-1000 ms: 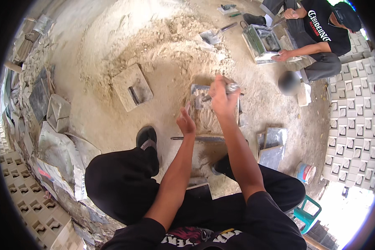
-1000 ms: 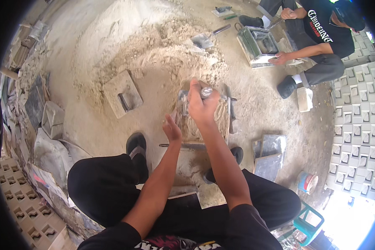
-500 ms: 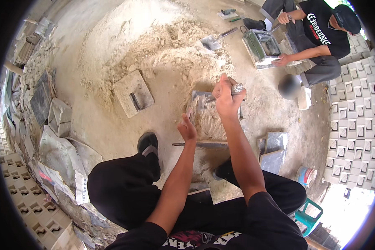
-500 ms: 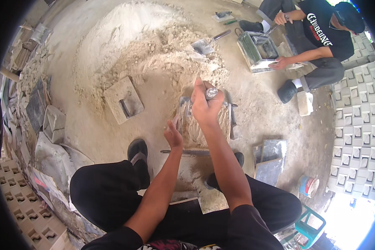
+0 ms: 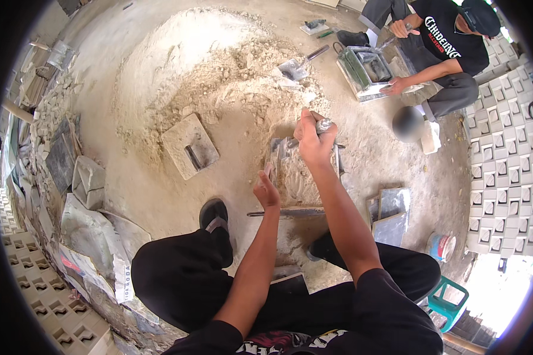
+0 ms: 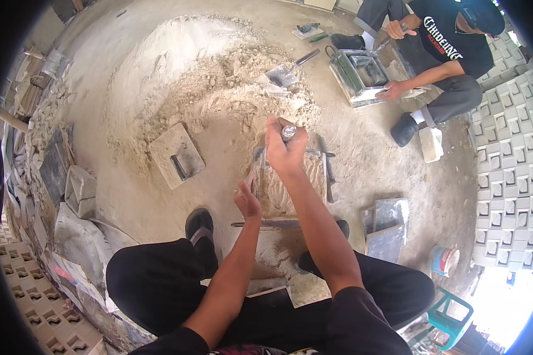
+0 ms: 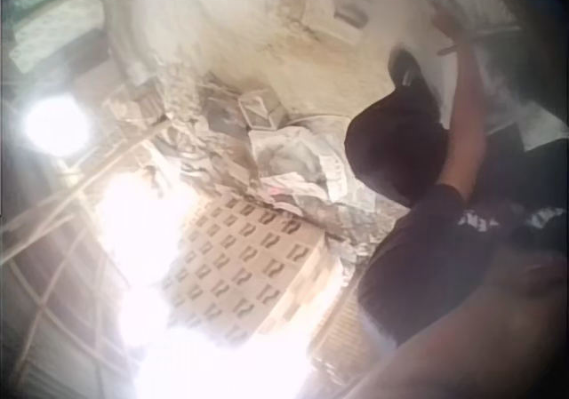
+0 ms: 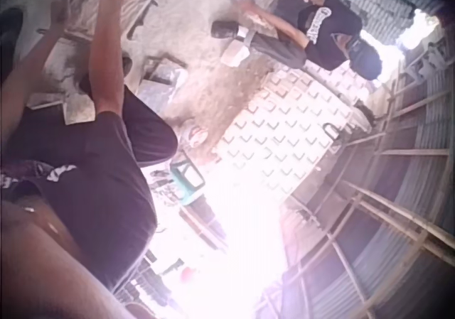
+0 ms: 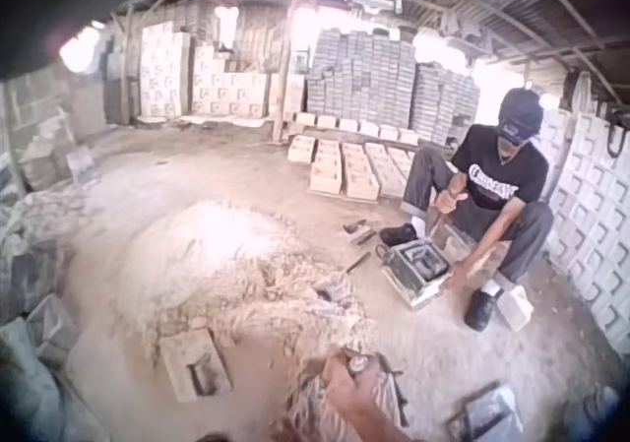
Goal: The person fills a square mold with a sand mixture, levels it using a trowel and their hands, and then compresses the mixture with a vertical tool.
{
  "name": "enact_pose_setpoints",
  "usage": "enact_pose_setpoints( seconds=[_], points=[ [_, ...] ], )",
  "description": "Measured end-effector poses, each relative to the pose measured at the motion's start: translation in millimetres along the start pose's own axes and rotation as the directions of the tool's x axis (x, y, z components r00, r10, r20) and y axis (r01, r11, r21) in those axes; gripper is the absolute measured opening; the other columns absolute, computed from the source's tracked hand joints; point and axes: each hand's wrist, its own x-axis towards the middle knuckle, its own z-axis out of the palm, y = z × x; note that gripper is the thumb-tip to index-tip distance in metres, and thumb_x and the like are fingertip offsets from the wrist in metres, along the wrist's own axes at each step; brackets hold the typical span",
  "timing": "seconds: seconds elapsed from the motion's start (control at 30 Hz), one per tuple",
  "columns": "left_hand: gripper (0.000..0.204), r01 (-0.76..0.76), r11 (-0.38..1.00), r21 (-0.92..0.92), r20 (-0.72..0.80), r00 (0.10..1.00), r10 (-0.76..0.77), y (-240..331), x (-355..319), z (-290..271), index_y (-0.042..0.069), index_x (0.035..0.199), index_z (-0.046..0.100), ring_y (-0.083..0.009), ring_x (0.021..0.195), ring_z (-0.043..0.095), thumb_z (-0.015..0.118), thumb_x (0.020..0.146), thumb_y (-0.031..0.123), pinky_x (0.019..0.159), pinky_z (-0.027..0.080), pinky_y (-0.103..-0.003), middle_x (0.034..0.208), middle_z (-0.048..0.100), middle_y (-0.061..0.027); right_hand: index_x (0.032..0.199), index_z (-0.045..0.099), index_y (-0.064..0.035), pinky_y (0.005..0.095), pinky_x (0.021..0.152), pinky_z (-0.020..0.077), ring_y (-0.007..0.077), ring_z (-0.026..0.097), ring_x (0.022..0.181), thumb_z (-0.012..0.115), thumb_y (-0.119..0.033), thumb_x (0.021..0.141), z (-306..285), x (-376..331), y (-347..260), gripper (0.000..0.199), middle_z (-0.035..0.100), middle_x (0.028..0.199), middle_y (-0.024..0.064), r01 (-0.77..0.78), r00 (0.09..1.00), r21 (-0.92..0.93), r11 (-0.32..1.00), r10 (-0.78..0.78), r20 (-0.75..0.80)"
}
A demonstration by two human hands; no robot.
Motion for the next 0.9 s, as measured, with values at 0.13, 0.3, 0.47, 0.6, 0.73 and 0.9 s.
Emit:
enact_pose_setpoints(
  seconds=[0.13,0.3,0.47,0.6,0.73,0.9],
  points=[
    [0.061,0.045,0.997,-0.055,0.071,0.997,-0.041,-3.3,1.4,4.2,-0.011,0.121,0.059,-0.0266,0.116,0.06,0.032,0.104,0.041,0.102,0.042,-0.033,0.121,0.063,-0.0219,0.056,0.042,-0.0056,0.0256,0.044,0.0252,0.0059,0.034,0.046,0.052,-0.009,0.096,-6.6,-4.4,19.7,0.041,0.042,0.052,-0.0037,0.144,0.985,-0.178,0.973,-0.124,0.118],
    [0.066,0.023,0.999,0.025,0.189,0.982,-0.027,0.5,20.2,8.3,-0.012,0.134,0.046,-0.0339,0.135,0.042,0.029,0.105,0.044,0.115,0.028,-0.038,0.139,0.048,-0.0275,0.053,0.04,-0.0106,0.0262,0.041,0.0307,0.0066,0.036,0.043,0.051,-0.012,0.096,-24.8,1.1,-3.8,0.044,0.042,0.049,-0.0036,0.097,0.988,-0.119,0.988,-0.081,0.133],
    [0.062,-0.508,0.551,0.662,0.428,0.86,0.278,-5.7,34.9,25.4,-0.009,0.144,0.031,-0.0355,0.143,0.025,0.034,0.102,0.038,0.117,0.018,-0.047,0.151,0.028,-0.0266,0.061,0.038,-0.0098,0.0276,0.041,0.0272,0.0105,0.03,0.041,0.044,-0.017,0.099,-98.3,-1.8,-75.5,0.039,0.035,0.05,-0.0021,0.014,0.98,0.127,0.992,-0.039,0.193],
    [0.069,-0.76,0.295,0.579,0.64,0.648,0.413,-0.2,24.5,11.9,-0.005,0.149,0.022,-0.0361,0.146,0.018,0.036,0.101,0.042,0.118,0.012,-0.052,0.156,0.021,-0.024,0.062,0.04,-0.0097,0.028,0.04,0.0231,0.0083,0.031,0.041,0.049,-0.014,0.098,-127.9,-25.7,-134.8,0.037,0.036,0.05,-0.0024,-0.011,1.0,-0.053,0.999,0.011,-0.006],
    [0.069,-0.764,0.47,0.442,0.742,0.606,0.287,6.2,33.4,-6.9,-0.002,0.151,0.019,-0.0364,0.146,0.016,0.036,0.1,0.043,0.118,0.009,-0.051,0.156,0.021,-0.0238,0.061,0.045,-0.0103,0.0263,0.042,0.0247,0.0051,0.033,0.044,0.059,-0.016,0.095,-142.7,-47.7,-123.8,0.038,0.039,0.051,-0.0053,0.036,0.998,-0.306,0.951,-0.051,-0.042],
    [0.068,-0.75,0.425,0.507,0.742,0.63,0.227,5.6,23.6,-17.8,-0.001,0.15,0.021,-0.0351,0.147,0.016,0.034,0.101,0.043,0.119,0.007,-0.05,0.156,0.02,-0.0231,0.057,0.041,-0.0115,0.0262,0.044,0.0252,0.0061,0.033,0.045,0.06,-0.023,0.096,-119.3,-57.9,-93.5,0.045,0.036,0.051,-0.0053,0.001,0.997,-0.203,0.979,-0.017,-0.075]
  ],
)
